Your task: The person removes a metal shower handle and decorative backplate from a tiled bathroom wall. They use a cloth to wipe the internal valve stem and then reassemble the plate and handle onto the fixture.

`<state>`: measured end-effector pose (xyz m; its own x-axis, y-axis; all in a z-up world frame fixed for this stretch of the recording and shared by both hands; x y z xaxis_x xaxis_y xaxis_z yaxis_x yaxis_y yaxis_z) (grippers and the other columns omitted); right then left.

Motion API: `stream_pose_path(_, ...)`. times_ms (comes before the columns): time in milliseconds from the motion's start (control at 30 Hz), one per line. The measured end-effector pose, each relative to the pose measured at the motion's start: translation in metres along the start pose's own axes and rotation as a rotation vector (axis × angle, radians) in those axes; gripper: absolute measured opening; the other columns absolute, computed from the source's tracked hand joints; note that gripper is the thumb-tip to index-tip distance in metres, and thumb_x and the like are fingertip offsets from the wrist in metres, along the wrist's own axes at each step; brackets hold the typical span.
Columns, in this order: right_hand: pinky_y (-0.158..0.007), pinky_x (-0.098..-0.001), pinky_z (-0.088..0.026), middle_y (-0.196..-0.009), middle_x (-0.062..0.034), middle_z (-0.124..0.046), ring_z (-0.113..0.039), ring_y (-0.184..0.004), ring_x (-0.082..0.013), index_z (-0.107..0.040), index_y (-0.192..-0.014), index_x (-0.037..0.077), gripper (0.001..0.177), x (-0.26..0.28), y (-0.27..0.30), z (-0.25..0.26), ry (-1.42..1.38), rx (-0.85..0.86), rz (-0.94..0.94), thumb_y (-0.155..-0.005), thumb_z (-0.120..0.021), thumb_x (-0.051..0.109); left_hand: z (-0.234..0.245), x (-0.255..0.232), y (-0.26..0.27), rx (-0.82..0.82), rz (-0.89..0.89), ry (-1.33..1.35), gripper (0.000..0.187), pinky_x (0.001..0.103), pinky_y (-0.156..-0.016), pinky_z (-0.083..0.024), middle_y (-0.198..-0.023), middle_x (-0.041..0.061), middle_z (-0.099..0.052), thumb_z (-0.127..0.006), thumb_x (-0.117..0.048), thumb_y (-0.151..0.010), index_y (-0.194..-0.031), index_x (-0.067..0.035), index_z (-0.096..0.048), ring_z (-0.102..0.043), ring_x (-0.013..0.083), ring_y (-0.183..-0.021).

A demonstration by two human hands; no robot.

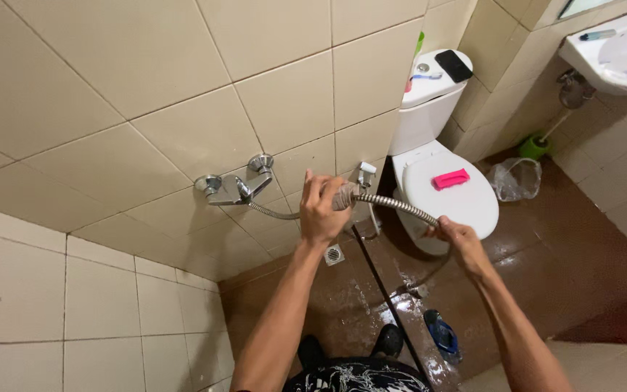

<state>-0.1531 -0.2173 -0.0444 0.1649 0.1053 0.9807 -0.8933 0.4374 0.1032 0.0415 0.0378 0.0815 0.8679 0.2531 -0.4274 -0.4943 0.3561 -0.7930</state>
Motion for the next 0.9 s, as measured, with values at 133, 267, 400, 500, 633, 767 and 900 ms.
stream_pose_path(133,-0.087,-0.0459,-0.048,-0.088,-0.0145,-0.071,-0.063,-0.093,-0.0241,-0.078,-0.098,0.006,0.043,0.067,0.018,0.007,0.273,-0.080,-0.121,-0.102,-0.058,0.043,-0.017,-0.043,0.002,0.067,-0.283,-0.023,0.035,0.070,-0.114,-0.038,-0.100,0.003,-0.069,-0.091,-0.023,-0.074,-0.105,-0.015,-0.075,-0.069,0.0259,-0.098)
stream_pose_path(267,-0.065,-0.0312,-0.049,-0.081,-0.0046,-0.069,-0.060,-0.071,-0.0155,-0.075,-0.104,0.011,0.028,0.100,0.011,-0.021,0.316,-0.099,-0.036,-0.099,-0.061,0.034,-0.062,-0.080,0.010,0.169,-0.268,0.004,0.038,0.070,-0.124,-0.037,-0.103,0.006,-0.068,-0.083,-0.008,-0.074,-0.111,-0.010,-0.074,-0.070,0.0252,-0.104)
stream_pose_path(400,-0.066,-0.0340,-0.044,-0.083,-0.0035,-0.059,-0.049,-0.074,-0.0146,-0.069,-0.098,0.001,0.042,0.083,0.004,-0.019,0.162,-0.100,0.129,-0.107,-0.058,0.040,-0.064,-0.076,0.003,0.204,-0.279,-0.037,0.046,0.069,-0.122,-0.039,-0.096,0.011,-0.065,-0.079,0.001,-0.062,-0.107,-0.009,-0.076,-0.070,0.0269,-0.098)
stream_pose_path(500,-0.068,-0.0401,-0.042,-0.079,-0.0057,-0.060,-0.048,-0.072,-0.0199,-0.073,-0.096,0.003,0.062,0.052,0.004,-0.006,0.239,-0.086,-0.022,-0.106,-0.039,0.054,-0.047,-0.075,-0.007,0.056,-0.223,0.013,0.037,0.069,-0.121,-0.038,-0.104,0.010,-0.066,-0.086,-0.008,-0.076,-0.111,-0.011,-0.074,-0.070,0.0257,-0.104)
stream_pose_path(633,-0.087,-0.0396,-0.043,-0.084,-0.0071,-0.067,-0.053,-0.083,-0.0200,-0.077,-0.096,0.004,0.077,0.024,0.006,-0.010,0.043,0.046,0.039,-0.104,-0.032,0.066,-0.011,-0.063,-0.011,0.002,-0.055,0.076,0.038,0.070,-0.116,-0.040,-0.100,0.010,-0.066,-0.090,-0.016,-0.072,-0.106,-0.010,-0.074,-0.069,0.0256,-0.093)
stream_pose_path(767,-0.087,-0.0404,-0.044,-0.088,-0.0070,-0.075,-0.056,-0.086,-0.0220,-0.079,-0.093,0.006,0.074,0.014,-0.002,-0.014,0.037,0.042,-0.053,-0.102,-0.035,0.065,0.002,-0.046,-0.011,-0.017,0.051,0.050,0.033,0.070,-0.119,-0.041,-0.100,0.008,-0.068,-0.090,-0.017,-0.077,-0.105,-0.011,-0.075,-0.070,0.0234,-0.094)
stream_pose_path(900,-0.088,-0.0365,-0.047,-0.112,0.0074,-0.069,-0.058,-0.107,-0.0098,-0.080,-0.092,0.006,0.049,0.045,-0.007,-0.026,0.095,0.036,-0.026,-0.096,-0.059,0.050,-0.003,-0.025,0.003,0.037,-0.099,-0.037,0.037,0.077,-0.113,-0.034,-0.102,0.012,-0.067,-0.094,-0.024,-0.075,-0.103,-0.011,-0.074,-0.069,0.0284,-0.100)
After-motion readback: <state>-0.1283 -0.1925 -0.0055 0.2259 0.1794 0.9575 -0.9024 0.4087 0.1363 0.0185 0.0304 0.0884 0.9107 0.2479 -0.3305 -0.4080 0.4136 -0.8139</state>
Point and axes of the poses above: each hand's wrist, its own y-axis away from the middle knuckle, its own z-axis out of the back of the hand, x = y × z, the point moved 6 cm from there along -y, towards the middle knuckle
